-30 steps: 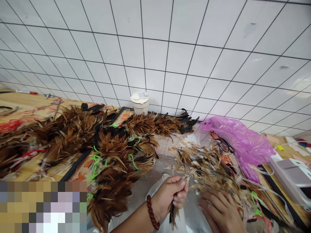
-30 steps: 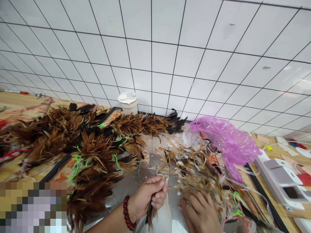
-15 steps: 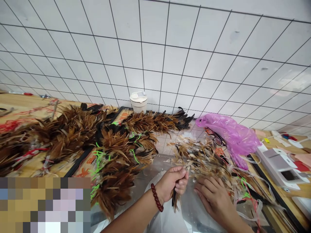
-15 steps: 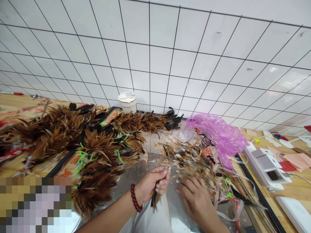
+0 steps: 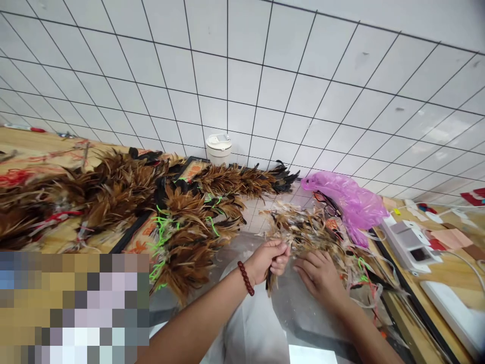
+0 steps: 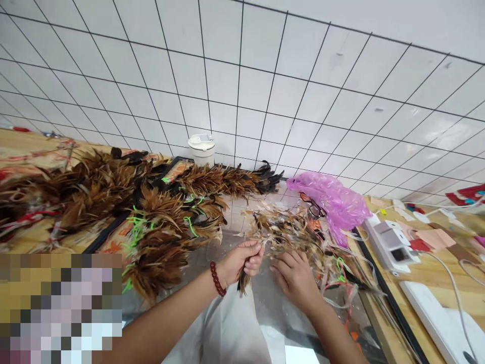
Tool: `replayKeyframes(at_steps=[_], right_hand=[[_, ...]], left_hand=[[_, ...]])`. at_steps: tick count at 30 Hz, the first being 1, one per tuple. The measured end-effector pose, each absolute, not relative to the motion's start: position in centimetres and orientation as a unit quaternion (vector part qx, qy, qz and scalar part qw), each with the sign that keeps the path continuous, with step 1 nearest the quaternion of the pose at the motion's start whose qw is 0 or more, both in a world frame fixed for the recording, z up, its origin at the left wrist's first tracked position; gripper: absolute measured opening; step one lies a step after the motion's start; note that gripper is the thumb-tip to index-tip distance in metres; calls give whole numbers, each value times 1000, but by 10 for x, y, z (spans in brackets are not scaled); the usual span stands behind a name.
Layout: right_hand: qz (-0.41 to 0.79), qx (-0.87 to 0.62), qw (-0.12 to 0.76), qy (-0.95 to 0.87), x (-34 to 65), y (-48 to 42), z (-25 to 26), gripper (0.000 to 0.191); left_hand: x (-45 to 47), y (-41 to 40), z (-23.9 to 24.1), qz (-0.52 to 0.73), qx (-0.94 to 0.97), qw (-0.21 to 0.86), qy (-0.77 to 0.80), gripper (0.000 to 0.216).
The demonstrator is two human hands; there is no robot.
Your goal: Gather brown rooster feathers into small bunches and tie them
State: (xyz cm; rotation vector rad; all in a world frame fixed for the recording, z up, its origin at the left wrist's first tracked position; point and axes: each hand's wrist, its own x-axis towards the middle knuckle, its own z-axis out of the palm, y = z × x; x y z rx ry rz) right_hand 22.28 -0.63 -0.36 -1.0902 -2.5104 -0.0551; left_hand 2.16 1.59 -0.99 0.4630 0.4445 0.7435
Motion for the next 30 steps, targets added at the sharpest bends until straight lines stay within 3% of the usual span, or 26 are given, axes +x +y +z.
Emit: replayKeyframes(at_steps=[7, 13, 17, 20, 25, 30], right_hand=[[-26, -439, 105, -892, 249, 8, 37, 22], [181, -515, -9, -838, 288, -15, 73, 20], [326, -539, -87, -772, 305, -42, 62, 22], [347, -555, -134, -744, 306, -46, 45, 15], [258, -542, -45, -799, 281, -16, 34, 17], [147, -544, 48, -825, 253, 9, 57, 19]], left_hand=[[21, 17, -9, 357, 244, 876, 211, 21], [21, 17, -7, 363, 267, 865, 219, 19], [22, 18, -8, 369, 285, 858, 218, 22], [22, 19, -9, 372, 295, 854, 215, 22], [22, 18, -7, 367, 309, 850, 219, 20], [22, 17, -6, 370, 319, 844, 221, 20]])
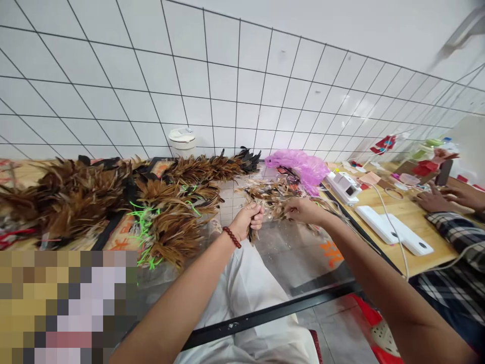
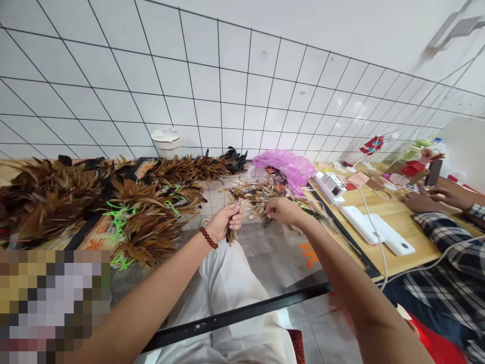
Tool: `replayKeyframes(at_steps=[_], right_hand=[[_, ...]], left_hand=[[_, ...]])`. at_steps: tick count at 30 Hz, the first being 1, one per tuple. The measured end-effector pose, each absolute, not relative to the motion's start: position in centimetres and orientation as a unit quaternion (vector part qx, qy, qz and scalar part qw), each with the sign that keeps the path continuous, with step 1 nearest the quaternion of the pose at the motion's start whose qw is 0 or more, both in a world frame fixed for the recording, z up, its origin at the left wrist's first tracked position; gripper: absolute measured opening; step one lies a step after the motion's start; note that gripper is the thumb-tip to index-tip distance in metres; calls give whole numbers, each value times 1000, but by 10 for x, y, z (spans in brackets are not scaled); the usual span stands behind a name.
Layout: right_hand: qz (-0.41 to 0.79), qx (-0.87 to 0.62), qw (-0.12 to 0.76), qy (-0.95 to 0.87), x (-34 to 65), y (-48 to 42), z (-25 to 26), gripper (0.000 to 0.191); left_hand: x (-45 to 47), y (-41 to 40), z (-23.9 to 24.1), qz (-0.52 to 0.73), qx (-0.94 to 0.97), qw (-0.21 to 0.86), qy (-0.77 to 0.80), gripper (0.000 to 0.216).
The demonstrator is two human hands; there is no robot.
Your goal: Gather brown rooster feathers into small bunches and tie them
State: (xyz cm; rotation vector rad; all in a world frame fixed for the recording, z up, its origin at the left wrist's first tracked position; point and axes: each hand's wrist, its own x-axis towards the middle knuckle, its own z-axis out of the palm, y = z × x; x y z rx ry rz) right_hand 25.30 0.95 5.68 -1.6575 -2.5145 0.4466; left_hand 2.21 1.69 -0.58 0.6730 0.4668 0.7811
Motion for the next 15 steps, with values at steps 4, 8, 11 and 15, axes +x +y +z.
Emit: replayKeyframes(at_steps=[4, 8, 11, 15], right_hand=[[54, -604, 110, -788, 247, 19, 82, 20], [17, -604, 75, -793, 237, 33, 80, 21], [21, -599, 33, -800, 227, 42, 61, 23], [14, -596, 8, -803, 223, 47, 39, 22]], left_hand=[[22, 17, -6, 370, 323, 843, 218, 21], [21, 17, -6, 370, 328, 841, 219, 23], [21, 17, -6, 369, 329, 841, 221, 24], [21, 17, -6, 367, 330, 841, 220, 22]])
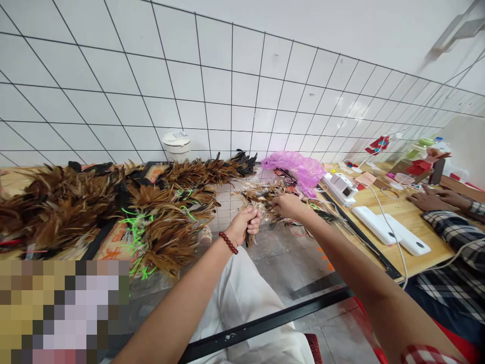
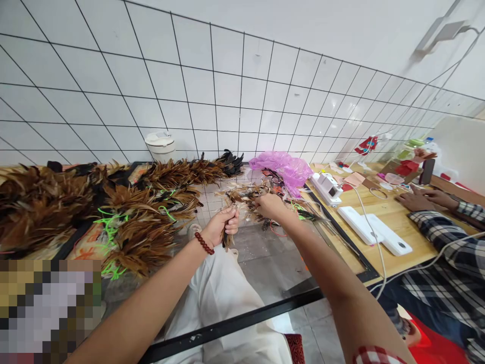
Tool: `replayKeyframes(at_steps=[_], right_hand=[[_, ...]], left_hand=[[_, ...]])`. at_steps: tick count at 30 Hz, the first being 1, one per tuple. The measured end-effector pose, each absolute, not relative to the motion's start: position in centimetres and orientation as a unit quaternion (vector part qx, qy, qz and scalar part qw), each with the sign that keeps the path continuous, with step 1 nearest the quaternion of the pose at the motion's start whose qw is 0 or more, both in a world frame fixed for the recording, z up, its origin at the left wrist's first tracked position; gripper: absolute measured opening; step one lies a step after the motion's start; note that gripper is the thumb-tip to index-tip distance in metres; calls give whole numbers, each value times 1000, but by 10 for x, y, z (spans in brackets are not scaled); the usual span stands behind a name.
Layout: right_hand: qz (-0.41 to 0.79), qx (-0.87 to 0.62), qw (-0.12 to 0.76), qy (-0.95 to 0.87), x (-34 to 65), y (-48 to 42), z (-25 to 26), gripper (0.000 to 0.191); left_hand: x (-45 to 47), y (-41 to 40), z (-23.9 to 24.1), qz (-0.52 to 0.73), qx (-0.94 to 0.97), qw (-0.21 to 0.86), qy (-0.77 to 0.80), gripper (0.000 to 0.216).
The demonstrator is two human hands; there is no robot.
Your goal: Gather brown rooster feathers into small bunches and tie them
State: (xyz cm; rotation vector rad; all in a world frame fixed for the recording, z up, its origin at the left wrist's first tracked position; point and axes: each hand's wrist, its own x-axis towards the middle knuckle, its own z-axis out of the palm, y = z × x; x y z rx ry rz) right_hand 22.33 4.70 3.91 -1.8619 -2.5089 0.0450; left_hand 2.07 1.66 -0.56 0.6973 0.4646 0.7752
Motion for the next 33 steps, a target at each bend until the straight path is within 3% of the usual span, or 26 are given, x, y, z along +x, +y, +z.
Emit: replayKeyframes(at_steps=[2, 5, 8, 10, 15, 23, 33], right_hand=[[40, -601, 56, -796, 229, 48, 38, 19], [152, -615, 197, -749, 246, 47, 47, 18], [259, -591, 292, -706, 266, 41, 62, 35], [232, -599, 308, -702, 277, 35, 72, 46], [73, -643, 195, -737, 282, 22, 75, 22], [41, -578, 23, -815, 248, 12, 38, 34], [29, -582, 60, -811, 253, 21, 52, 28]], left_hand=[[20, 16, -6, 369, 330, 840, 221, 22], [20, 16, -5, 373, 325, 838, 229, 22], [19, 15, -5, 377, 321, 838, 230, 21], [18, 14, -5, 383, 323, 835, 227, 20], [18, 14, -5, 382, 320, 837, 225, 21], [16, 15, -9, 390, 327, 832, 223, 22], [16, 14, -7, 385, 317, 833, 239, 23]])
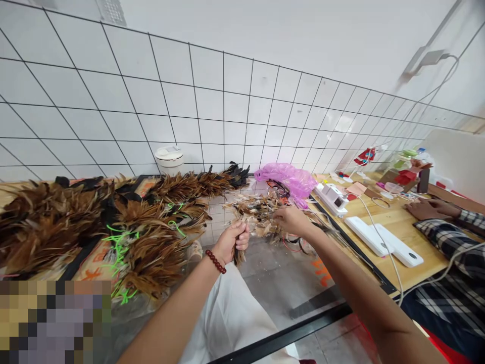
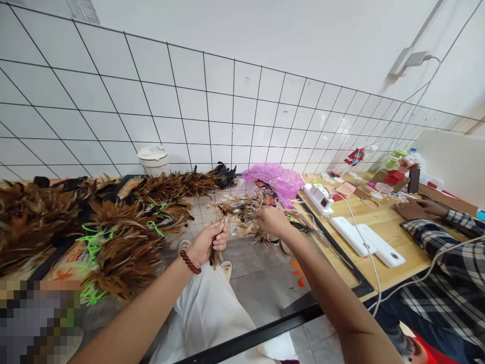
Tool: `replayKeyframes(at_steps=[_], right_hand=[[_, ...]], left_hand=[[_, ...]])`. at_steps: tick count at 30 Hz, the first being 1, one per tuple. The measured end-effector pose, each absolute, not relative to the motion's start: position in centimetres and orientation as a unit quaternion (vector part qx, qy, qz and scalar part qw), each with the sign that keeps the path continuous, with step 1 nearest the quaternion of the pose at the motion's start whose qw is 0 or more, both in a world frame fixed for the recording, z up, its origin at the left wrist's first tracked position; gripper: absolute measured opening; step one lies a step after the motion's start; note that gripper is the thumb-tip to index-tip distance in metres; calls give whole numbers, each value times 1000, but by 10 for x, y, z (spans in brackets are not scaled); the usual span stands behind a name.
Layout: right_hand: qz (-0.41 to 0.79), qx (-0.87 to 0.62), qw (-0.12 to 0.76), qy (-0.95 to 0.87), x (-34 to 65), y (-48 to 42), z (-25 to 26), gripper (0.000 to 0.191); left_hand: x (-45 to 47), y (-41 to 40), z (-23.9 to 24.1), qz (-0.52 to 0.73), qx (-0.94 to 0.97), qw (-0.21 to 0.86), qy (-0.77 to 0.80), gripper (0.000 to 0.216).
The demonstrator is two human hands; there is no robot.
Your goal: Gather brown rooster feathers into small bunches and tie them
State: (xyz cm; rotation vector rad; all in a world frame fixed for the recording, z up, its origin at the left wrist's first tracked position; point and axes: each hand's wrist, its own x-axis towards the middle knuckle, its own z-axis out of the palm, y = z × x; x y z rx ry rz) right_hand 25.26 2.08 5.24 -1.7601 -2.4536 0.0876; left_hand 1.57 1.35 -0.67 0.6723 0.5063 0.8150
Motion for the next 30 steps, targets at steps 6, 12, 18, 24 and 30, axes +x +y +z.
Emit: replayKeyframes(at_steps=[6, 12, 18, 24, 30], right_hand=[[42, -553, 11, -832, 226, 30, 37, 19], [143, -577, 165, -787, 234, 31, 47, 14], [323, -534, 344, -702, 243, 31, 58, 27], [66, -590, 265, -760, 271, 16, 72, 33], [101, -587, 31, -803, 294, -33, 58, 24]], left_hand=[[16, 13, -6, 381, 310, 837, 240, 21], [17, 13, -5, 381, 301, 841, 237, 20], [16, 12, -5, 380, 302, 841, 239, 20], [16, 13, -6, 382, 304, 840, 236, 20], [15, 14, -6, 383, 306, 840, 234, 20]])
